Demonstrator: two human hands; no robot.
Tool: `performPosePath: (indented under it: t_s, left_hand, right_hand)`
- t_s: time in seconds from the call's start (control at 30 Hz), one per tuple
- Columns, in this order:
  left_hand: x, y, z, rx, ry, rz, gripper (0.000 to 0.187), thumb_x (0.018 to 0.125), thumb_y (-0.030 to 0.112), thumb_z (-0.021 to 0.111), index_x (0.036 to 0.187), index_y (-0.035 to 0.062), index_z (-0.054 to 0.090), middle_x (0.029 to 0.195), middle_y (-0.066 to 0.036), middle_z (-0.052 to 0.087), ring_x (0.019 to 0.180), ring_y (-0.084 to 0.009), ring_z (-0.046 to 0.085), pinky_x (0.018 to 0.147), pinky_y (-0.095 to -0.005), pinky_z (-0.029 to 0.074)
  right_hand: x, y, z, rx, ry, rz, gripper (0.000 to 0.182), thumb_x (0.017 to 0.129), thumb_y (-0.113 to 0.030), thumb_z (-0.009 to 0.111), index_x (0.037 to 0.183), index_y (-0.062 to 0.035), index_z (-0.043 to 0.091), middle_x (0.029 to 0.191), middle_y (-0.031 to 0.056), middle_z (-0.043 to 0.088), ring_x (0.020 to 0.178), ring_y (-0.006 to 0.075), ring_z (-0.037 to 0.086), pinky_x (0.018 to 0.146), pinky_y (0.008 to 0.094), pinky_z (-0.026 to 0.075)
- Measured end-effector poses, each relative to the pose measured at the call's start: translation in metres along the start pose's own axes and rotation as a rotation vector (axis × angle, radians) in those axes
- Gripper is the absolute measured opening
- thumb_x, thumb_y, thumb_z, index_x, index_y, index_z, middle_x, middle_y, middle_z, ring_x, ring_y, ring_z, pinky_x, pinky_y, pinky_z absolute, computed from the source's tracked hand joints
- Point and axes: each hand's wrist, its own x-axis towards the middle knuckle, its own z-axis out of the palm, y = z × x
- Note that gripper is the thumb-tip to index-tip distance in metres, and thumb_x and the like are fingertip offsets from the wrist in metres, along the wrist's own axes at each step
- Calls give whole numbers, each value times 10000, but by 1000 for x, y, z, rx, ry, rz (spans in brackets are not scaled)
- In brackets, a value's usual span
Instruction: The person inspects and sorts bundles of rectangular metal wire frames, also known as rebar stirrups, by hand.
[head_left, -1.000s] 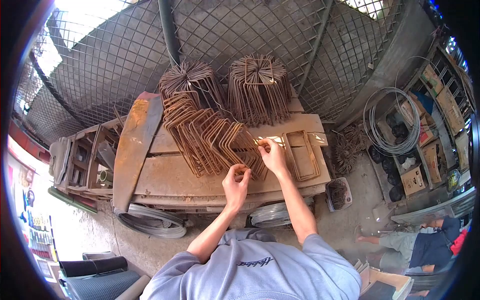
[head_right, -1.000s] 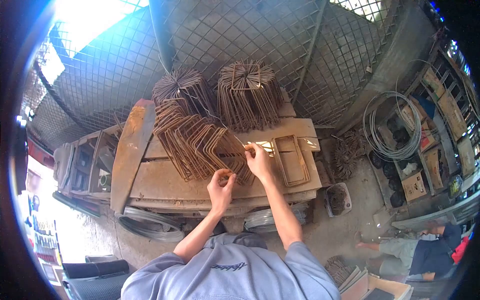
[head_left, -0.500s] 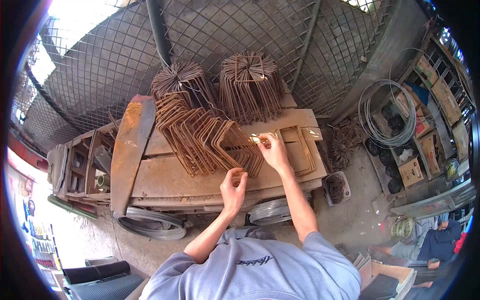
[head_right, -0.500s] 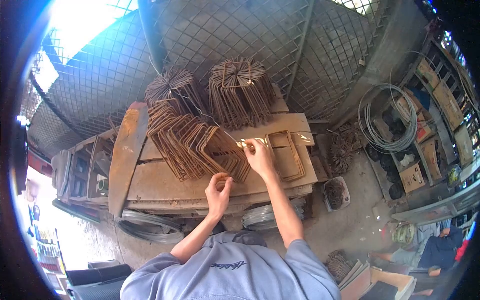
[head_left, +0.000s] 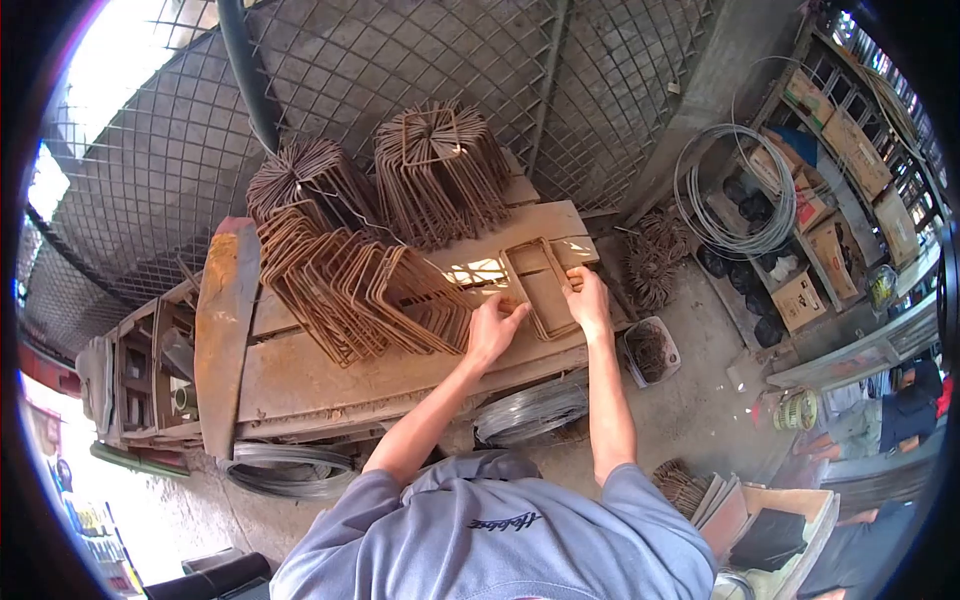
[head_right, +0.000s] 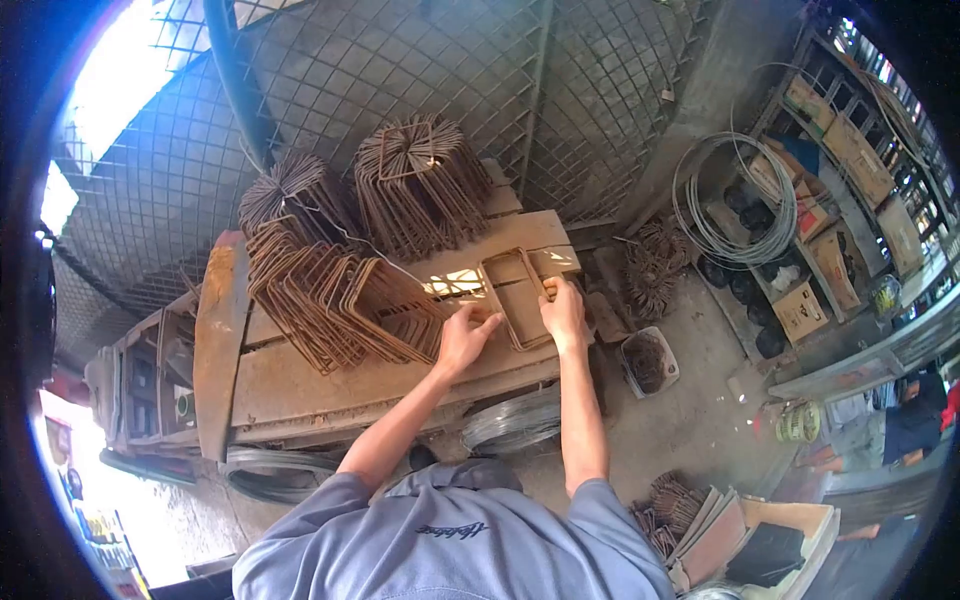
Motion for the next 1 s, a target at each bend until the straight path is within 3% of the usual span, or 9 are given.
performPosePath:
  t_s: [0.07,0.1,0.2,0.33,0.57,0.63,1.0]
  left_hand:
    - [2,13,3,-4,-33,-32,389,866,296,759,1023,-54,694,842,-169,745,773,-251,733,736,-376,554]
    - [5,8,9,-17,-10,-35,373,861,276,764,1019,-55,696,837,-166,746,759,-245,732,726,-372,555]
    - [8,7,17,-49,28,-46,343,851,235,774,1016,-56,699,834,-162,748,745,-228,732,711,-359,557]
    - [8,4,21,-96,57,-66,311,850,193,770,1027,-53,703,833,-162,749,750,-202,731,705,-342,562]
    - [0,27,5,-200,124,8,316,875,152,764,1078,-76,685,895,-114,745,789,-148,706,709,-295,546]
    - [-4,33,-1,-400,117,30,287,895,126,749,1104,-53,667,901,-90,742,777,-128,700,696,-281,556]
    - [-48,63,-68,-524,255,185,304,928,26,714,1208,-22,606,971,-48,705,859,-91,681,731,-210,547]
  right_hand:
    - [5,19,10,40,60,-85,233,825,-58,753,1048,-8,709,967,165,730,843,263,725,764,372,561]
    - [1,12,4,19,83,-105,199,836,-46,739,1029,1,720,945,169,740,820,268,730,748,366,565]
    - [-4,-4,-7,46,43,-54,177,848,-28,696,1023,0,706,968,180,717,916,340,703,800,415,545]
    - [-4,-12,-9,63,32,-53,189,848,-17,691,1036,-10,709,979,165,719,902,325,707,789,406,547]
    - [-9,-29,-14,94,54,-98,186,858,-30,696,1043,-34,715,946,135,727,831,267,712,761,375,550]
    - [-10,-43,-20,136,39,-80,184,863,-36,694,1046,-38,716,939,133,731,820,249,714,754,364,549]
    - [-4,-122,0,626,-236,-125,264,921,-49,680,1168,44,690,986,95,740,860,131,683,758,282,549]
